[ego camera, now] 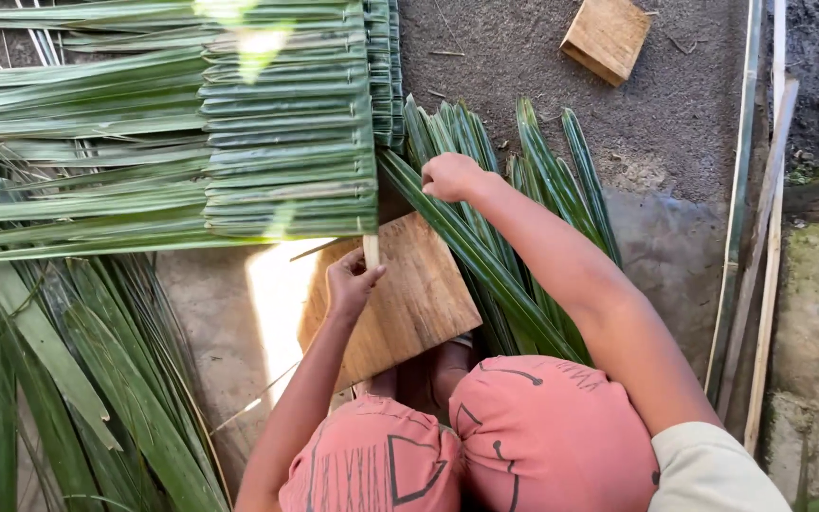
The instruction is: Weaving palm leaves together to create a thatched panel or mat using a wooden base and securing strips.
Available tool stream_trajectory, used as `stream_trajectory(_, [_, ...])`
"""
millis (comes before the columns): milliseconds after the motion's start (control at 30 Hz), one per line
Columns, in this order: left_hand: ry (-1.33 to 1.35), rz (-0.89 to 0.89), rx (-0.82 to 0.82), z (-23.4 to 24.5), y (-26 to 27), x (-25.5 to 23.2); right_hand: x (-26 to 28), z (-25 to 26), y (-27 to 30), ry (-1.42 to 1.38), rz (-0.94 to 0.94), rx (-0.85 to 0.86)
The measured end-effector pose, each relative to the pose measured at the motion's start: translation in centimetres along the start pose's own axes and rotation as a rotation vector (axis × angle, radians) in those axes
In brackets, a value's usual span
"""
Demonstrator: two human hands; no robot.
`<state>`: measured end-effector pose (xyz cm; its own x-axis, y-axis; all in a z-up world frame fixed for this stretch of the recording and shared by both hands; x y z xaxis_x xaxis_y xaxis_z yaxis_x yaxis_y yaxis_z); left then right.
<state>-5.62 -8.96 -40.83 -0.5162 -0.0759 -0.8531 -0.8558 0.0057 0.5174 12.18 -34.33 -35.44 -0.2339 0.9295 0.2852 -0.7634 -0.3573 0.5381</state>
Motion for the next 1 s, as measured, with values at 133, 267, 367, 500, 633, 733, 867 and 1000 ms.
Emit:
stream_trajectory(133, [0.085,-0.101,0.079,-3.2,-1.5,-2.1,-1.9,-2.2,0.3,-0.043,-0.043,0.033])
stream_trajectory(267, [0.024,0.013,0.004,-2.9,-5.7,1.6,-2.3,-1.3,1.7,-0.105,-0.082,0.047])
stream_trajectory(367, [-0.059,0.009,-0.031,-1.7,-4.9,2.2,-1.6,-1.9,3.3,-0.165,-0.092,0.066])
stream_trajectory(500, [0.007,0.045,-0.008,-1.7,-3.6,-0.1,-3.6,-3.7,3.1,-0.23,-0.153,-0.008])
stream_trajectory(633, [0.09,0.097,0.022,-1.3,-3.5,-0.7,-4.2,-4.2,4.0,-0.313,-0.187,-0.071])
stream_trajectory(733, [0.087,0.105,0.034,-0.8,-4.0,0.3,-4.1,-4.3,4.8,-0.365,-0.201,-0.109])
stream_trajectory(867, [0.053,0.013,-0.126,1.5,-4.5,1.7,-3.9,-5.6,4.9,-0.439,-0.157,-0.134])
stream_trajectory(1000, [0.117,-0.041,-0.253,3.8,-2.5,1.2,-4.3,-6.9,4.5,-0.686,-0.071,-0.204])
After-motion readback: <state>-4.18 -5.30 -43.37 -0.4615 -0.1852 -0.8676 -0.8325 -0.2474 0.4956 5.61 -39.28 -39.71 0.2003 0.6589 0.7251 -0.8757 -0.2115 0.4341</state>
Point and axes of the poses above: each hand's wrist, its own y-axis away from the middle knuckle, its own z-axis out of the back of the hand, x = y × z, the point moved 4 cm from there along -y, towards the middle knuckle, and after that the axes turned 3 degrees about z, right-handed, at the moved point
